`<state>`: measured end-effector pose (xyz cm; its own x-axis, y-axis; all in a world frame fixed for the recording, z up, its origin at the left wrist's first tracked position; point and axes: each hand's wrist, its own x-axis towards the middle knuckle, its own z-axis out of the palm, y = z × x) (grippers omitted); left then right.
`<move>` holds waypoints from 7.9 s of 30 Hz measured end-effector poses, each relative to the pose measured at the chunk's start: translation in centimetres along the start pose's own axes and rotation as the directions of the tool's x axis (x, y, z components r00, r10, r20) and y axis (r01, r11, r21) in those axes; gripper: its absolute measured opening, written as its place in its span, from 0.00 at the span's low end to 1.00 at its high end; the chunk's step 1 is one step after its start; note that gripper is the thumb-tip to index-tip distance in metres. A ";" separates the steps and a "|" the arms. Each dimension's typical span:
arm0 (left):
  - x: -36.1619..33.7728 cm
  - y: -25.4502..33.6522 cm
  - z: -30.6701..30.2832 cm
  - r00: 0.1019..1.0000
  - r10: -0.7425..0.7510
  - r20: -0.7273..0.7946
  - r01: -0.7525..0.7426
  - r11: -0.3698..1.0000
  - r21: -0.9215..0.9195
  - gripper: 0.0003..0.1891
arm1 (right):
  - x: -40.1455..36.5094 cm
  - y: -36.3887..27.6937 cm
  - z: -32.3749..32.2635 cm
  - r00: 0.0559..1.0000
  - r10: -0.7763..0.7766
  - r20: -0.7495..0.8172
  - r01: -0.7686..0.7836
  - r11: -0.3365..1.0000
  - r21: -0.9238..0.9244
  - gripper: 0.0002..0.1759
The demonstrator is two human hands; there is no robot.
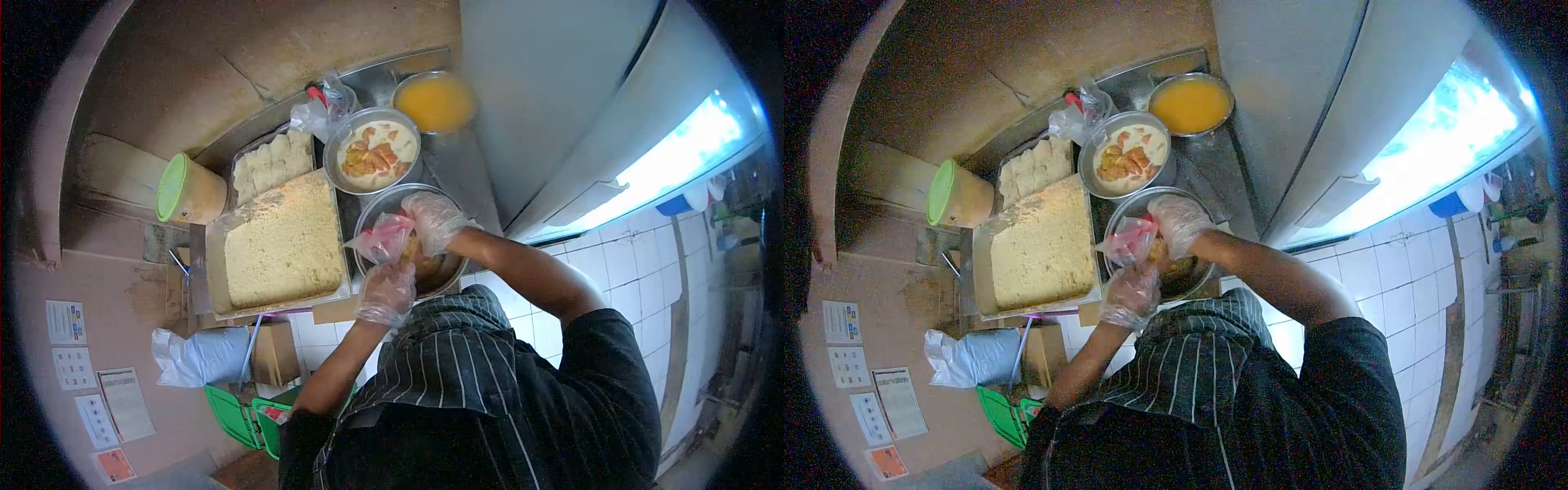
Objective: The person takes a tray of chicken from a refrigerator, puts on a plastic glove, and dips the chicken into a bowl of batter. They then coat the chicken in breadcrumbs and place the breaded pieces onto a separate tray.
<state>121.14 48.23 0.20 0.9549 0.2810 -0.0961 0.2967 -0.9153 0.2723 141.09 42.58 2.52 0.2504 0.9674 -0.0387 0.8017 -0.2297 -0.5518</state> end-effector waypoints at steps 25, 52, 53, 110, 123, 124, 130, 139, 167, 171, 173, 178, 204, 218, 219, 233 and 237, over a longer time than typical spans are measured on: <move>-3.5 -3.8 2.4 0.933 0.288 -0.217 -0.246 0.948 0.201 0.21 | -0.7 -4.6 2.0 0.867 -0.323 0.380 0.379 0.922 -0.080 0.14; -1.0 -3.3 -0.1 0.973 -0.209 -0.102 0.177 0.949 -0.260 0.37 | 2.0 -6.2 -1.4 0.655 -0.155 0.739 0.174 0.983 0.052 0.20; -0.8 -2.8 -1.5 0.967 -0.256 0.018 0.255 0.952 -0.171 0.36 | 2.4 -6.3 -2.4 0.611 0.026 0.791 0.009 0.999 -0.040 0.21; 7.2 -1.8 8.1 0.714 -0.386 -0.583 0.212 0.914 -0.346 0.20 | 2.1 -0.4 6.3 0.747 -0.241 0.620 0.525 0.785 -0.328 0.23; 7.1 -4.0 3.1 0.908 -0.379 -0.179 0.109 0.626 -0.772 0.24 | 2.1 0.5 2.7 0.712 -0.401 0.577 0.686 0.575 -0.446 0.21; 6.6 -3.8 2.4 0.897 -0.381 -0.225 0.083 0.643 -0.761 0.23 | 2.0 1.4 2.5 0.726 -0.411 0.552 0.675 0.579 -0.456 0.17; 8.1 -5.5 5.4 0.977 -0.212 -0.040 0.178 0.899 -0.401 0.17 | 1.0 -3.4 -4.8 0.947 0.006 0.321 0.021 0.996 -0.081 0.14; 1.6 -3.1 -2.6 0.906 -0.394 -0.155 0.180 0.689 -0.702 0.22 | 12.6 -4.0 -10.0 0.937 0.348 -0.025 -0.280 0.793 0.541 0.15; 5.1 -2.0 -5.9 0.884 -0.368 -0.288 0.125 0.781 -0.612 0.22 | -3.6 -2.2 0.1 0.996 -0.044 0.081 0.056 0.986 -0.154 0.24; 2.2 2.6 -10.4 0.868 -0.224 -0.443 -0.077 0.822 -0.565 0.26 | -3.7 -2.9 -0.4 0.962 -0.219 0.161 0.259 0.919 -0.297 0.25; 1.3 4.1 -9.9 0.966 -0.043 -0.254 -0.057 0.927 -0.372 0.26 | -3.4 -1.6 1.6 0.967 -0.254 0.012 0.243 0.939 0.244 0.26; 1.6 6.2 -9.0 0.998 0.017 -0.057 -0.033 0.952 -0.306 0.23 | -0.9 -4.8 0.0 0.947 -0.038 0.318 0.083 0.988 -0.130 0.30; 8.3 -5.1 3.6 0.942 -0.246 -0.227 0.175 0.940 -0.294 0.19 | 1.6 6.0 13.2 0.866 -0.498 0.037 0.499 0.866 -0.035 0.14; 9.1 0.6 -3.3 0.921 -0.372 -0.120 0.287 0.852 -0.439 0.13 | -0.9 8.0 12.6 0.963 -0.248 0.105 0.188 0.899 0.396 0.13; 8.7 0.7 -4.1 0.912 -0.387 -0.133 0.291 0.843 -0.453 0.13 | -1.2 8.1 12.8 0.975 -0.199 0.098 0.096 0.777 0.623 0.13; 8.6 0.8 -3.2 0.947 -0.318 -0.038 0.277 0.874 -0.399 0.17 | -1.3 6.7 11.3 0.966 -0.233 0.115 0.202 0.951 0.236 0.21; 8.3 1.7 -3.9 0.981 -0.193 0.023 0.184 0.880 -0.439 0.23 | -2.0 5.3 9.0 0.951 -0.236 0.200 0.162 0.931 0.328 0.21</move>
<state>129.61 50.10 3.63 0.8791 0.4456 -0.1692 0.4414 -0.6270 0.6419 139.90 40.37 -7.85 -0.0596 0.9956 -0.0727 0.6087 -0.0215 -0.7931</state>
